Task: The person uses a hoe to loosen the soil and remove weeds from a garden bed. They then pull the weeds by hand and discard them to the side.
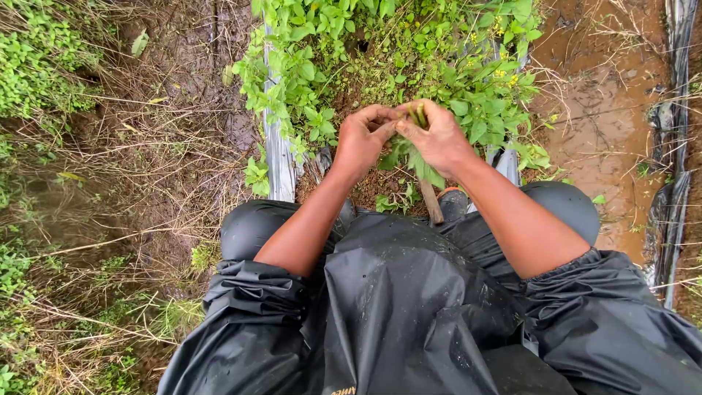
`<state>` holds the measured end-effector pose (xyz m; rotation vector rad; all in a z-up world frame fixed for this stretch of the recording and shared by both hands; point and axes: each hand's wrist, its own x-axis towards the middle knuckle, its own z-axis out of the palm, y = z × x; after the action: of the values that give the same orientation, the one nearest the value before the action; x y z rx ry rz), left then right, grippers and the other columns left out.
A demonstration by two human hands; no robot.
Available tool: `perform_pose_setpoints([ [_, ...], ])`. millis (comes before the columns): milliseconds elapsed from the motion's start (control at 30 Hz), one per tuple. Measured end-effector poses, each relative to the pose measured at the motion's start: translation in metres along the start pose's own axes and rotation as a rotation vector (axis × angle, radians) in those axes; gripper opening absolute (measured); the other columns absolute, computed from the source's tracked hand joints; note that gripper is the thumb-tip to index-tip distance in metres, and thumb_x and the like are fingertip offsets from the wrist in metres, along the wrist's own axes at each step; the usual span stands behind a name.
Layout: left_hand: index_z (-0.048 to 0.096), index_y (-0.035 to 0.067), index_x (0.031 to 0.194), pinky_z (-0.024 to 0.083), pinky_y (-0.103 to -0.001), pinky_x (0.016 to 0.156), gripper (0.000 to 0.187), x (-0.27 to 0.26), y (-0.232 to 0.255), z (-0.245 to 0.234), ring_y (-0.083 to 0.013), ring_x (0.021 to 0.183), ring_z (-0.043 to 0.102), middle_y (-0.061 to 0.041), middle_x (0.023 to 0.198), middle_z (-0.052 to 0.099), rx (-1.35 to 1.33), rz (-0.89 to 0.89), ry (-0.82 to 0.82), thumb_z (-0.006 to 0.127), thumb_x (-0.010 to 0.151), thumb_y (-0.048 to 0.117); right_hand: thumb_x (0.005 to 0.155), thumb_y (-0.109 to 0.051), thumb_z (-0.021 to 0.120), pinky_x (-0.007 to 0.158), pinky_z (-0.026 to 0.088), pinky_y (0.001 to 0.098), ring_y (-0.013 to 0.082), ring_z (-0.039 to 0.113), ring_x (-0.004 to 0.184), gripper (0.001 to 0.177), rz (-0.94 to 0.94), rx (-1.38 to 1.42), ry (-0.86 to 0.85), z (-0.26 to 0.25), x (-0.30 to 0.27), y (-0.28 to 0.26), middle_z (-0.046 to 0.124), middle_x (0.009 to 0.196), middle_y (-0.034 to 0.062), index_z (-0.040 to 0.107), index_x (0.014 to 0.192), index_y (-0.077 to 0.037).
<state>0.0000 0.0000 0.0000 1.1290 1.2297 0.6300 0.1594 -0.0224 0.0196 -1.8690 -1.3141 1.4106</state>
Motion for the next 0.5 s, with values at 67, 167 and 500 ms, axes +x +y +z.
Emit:
perform_pose_setpoints([
  [67, 0.072, 0.006, 0.099, 0.063, -0.022, 0.058, 0.013, 0.010, -0.014, 0.001, -0.0142, 0.072, 0.064, -0.007, 0.096, 0.071, -0.062, 0.026, -0.018, 0.065, 0.098, -0.006, 0.102, -0.024, 0.067, 0.065, 0.041, 0.0314, 0.0131, 0.050, 0.077, 0.014, -0.006, -0.045, 0.012, 0.003, 0.009, 0.019, 0.059, 0.089, -0.0010, 0.063, 0.113, -0.019],
  [167, 0.064, 0.004, 0.110, 0.066, -0.030, 0.070, 0.018, 0.008, -0.008, 0.000, -0.0184, 0.079, 0.068, -0.012, 0.100, 0.070, -0.177, 0.040, -0.073, 0.059, 0.098, -0.009, 0.104, -0.018, 0.064, 0.067, 0.044, 0.0306, 0.0126, 0.049, 0.072, 0.009, 0.003, 0.044, 0.055, 0.000, 0.015, 0.027, 0.056, 0.081, -0.0014, 0.060, 0.096, -0.017],
  [500, 0.057, 0.006, 0.115, 0.061, -0.028, 0.072, 0.019, 0.021, 0.000, -0.026, -0.0201, 0.092, 0.068, -0.012, 0.104, 0.068, -0.144, 0.202, 0.032, 0.053, 0.099, -0.004, 0.119, -0.020, 0.055, 0.057, 0.051, 0.0367, 0.0172, 0.058, 0.063, 0.012, 0.130, -0.255, 0.386, -0.139, -0.038, -0.004, 0.065, 0.096, 0.0048, 0.062, 0.119, -0.011],
])
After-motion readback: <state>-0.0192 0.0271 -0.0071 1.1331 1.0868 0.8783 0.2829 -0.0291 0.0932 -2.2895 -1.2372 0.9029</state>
